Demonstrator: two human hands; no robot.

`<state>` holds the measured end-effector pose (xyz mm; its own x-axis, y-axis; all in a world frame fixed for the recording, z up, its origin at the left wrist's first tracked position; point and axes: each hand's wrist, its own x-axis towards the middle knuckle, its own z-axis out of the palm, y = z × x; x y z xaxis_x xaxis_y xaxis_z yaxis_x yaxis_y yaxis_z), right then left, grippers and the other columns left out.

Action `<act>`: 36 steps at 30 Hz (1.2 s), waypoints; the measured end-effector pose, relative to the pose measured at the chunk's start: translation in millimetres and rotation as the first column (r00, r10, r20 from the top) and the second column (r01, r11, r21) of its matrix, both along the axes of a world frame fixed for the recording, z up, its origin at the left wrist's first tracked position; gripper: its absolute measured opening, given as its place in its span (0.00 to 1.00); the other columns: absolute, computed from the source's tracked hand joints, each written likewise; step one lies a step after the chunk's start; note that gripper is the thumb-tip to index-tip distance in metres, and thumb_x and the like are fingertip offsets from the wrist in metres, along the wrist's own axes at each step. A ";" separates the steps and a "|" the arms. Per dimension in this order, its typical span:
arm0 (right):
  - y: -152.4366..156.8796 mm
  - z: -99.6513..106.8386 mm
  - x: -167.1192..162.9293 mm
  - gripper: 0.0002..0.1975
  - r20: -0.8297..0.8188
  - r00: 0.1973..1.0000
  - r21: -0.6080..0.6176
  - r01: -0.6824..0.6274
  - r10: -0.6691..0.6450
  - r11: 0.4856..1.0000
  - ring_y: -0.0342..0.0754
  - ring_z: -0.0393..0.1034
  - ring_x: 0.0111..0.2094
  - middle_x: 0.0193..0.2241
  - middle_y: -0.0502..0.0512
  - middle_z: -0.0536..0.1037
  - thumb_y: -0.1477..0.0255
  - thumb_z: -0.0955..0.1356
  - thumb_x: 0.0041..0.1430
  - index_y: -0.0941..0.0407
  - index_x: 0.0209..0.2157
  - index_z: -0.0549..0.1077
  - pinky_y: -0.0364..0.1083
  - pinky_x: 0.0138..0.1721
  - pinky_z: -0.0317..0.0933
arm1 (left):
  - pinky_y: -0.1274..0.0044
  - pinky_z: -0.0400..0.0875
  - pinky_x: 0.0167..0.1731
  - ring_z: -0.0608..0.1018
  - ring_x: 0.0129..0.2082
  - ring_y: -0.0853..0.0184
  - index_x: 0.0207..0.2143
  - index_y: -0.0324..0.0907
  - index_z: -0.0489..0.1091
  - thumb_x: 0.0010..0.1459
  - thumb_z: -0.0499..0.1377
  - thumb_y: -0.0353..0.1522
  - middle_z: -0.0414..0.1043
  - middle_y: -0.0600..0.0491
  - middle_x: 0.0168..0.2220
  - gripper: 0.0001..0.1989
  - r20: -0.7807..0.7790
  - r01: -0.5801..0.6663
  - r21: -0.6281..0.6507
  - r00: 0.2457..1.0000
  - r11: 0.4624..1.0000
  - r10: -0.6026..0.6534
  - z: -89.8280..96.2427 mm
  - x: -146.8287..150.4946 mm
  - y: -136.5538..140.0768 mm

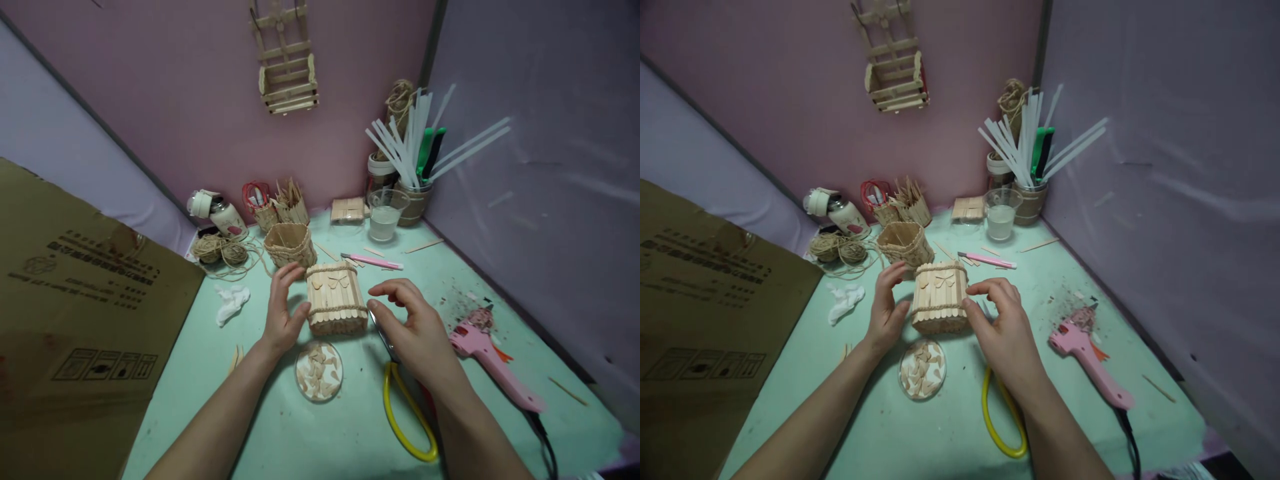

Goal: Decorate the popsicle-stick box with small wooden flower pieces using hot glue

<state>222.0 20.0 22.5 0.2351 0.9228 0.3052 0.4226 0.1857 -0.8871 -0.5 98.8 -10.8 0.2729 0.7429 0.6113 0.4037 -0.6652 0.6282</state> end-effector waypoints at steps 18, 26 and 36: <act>9.4 -8.5 4.0 0.08 -0.033 0.993 -0.008 0.111 -0.112 0.994 0.49 0.65 0.36 0.36 0.53 0.75 0.65 0.67 0.56 0.53 0.35 0.73 0.50 0.41 0.59 | 0.78 0.70 0.31 0.74 0.28 0.71 0.34 0.40 0.74 0.49 0.64 0.34 0.72 0.55 0.29 0.09 0.577 -0.412 -0.316 0.632 0.855 0.518 26.7 -46.2 -15.9; -27.6 7.5 -0.2 0.06 0.134 0.988 0.058 0.076 -0.083 0.995 0.48 0.65 0.36 0.36 0.52 0.73 0.66 0.66 0.59 0.53 0.36 0.72 0.48 0.40 0.59 | 0.81 0.58 0.22 0.64 0.21 0.75 0.37 0.40 0.73 0.48 0.60 0.29 0.62 0.60 0.23 0.11 0.375 -0.329 -0.422 0.784 0.844 0.494 23.0 -46.6 -24.5; -46.7 -15.8 -22.2 0.14 0.331 0.943 0.011 0.039 -0.040 0.999 0.55 0.67 0.44 0.42 0.61 0.70 0.63 0.65 0.60 0.56 0.44 0.69 0.55 0.44 0.63 | 0.68 0.70 0.39 0.76 0.37 0.62 0.39 0.44 0.75 0.48 0.60 0.30 0.77 0.48 0.40 0.14 0.094 -0.255 -0.511 0.933 0.821 0.348 8.5 -44.3 -44.1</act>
